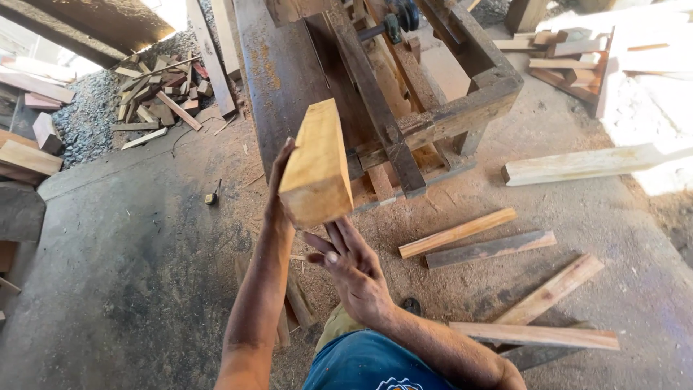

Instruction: Cutting wood planks using a table saw in a workshop.

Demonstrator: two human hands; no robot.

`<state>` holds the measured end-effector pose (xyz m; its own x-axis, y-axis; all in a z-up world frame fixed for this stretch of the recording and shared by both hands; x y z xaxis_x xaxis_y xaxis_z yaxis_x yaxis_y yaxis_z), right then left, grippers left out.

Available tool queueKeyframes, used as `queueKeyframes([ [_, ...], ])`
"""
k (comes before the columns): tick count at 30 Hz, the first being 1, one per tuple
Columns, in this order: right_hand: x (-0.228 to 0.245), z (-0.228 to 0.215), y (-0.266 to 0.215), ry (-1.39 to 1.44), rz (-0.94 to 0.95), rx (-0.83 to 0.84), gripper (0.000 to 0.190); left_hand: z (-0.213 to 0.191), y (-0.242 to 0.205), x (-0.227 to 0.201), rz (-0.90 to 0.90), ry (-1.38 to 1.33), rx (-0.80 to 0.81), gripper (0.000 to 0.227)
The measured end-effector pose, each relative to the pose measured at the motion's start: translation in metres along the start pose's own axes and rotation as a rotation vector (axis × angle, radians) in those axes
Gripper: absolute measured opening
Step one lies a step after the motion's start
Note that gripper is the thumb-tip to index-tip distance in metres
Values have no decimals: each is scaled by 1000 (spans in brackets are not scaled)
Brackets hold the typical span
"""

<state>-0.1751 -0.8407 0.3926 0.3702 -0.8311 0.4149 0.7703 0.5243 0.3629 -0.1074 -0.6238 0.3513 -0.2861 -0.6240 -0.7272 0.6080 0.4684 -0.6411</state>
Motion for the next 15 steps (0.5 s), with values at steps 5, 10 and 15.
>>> queueKeyframes([
  [5,-3,10,24,37,-68,138,79,-5,61,-8,-33,-77,87,84],
  [10,-1,18,40,-24,-78,189,81,-4,53,-25,455,-55,441,81],
  [15,9,19,40,-59,-76,154,83,3,60,-26,187,-63,227,90],
])
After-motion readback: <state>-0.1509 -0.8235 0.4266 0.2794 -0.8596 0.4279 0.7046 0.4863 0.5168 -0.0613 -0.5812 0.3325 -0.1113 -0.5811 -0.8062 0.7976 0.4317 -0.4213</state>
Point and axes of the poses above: each hand's wrist, its own y-axis towards the middle knuckle, its own z-axis out of the palm, x = y × z, the point moved 6 cm from there along y, towards the middle knuckle, and after that the axes turned 14 degrees about -z, right-handed, at the moved point
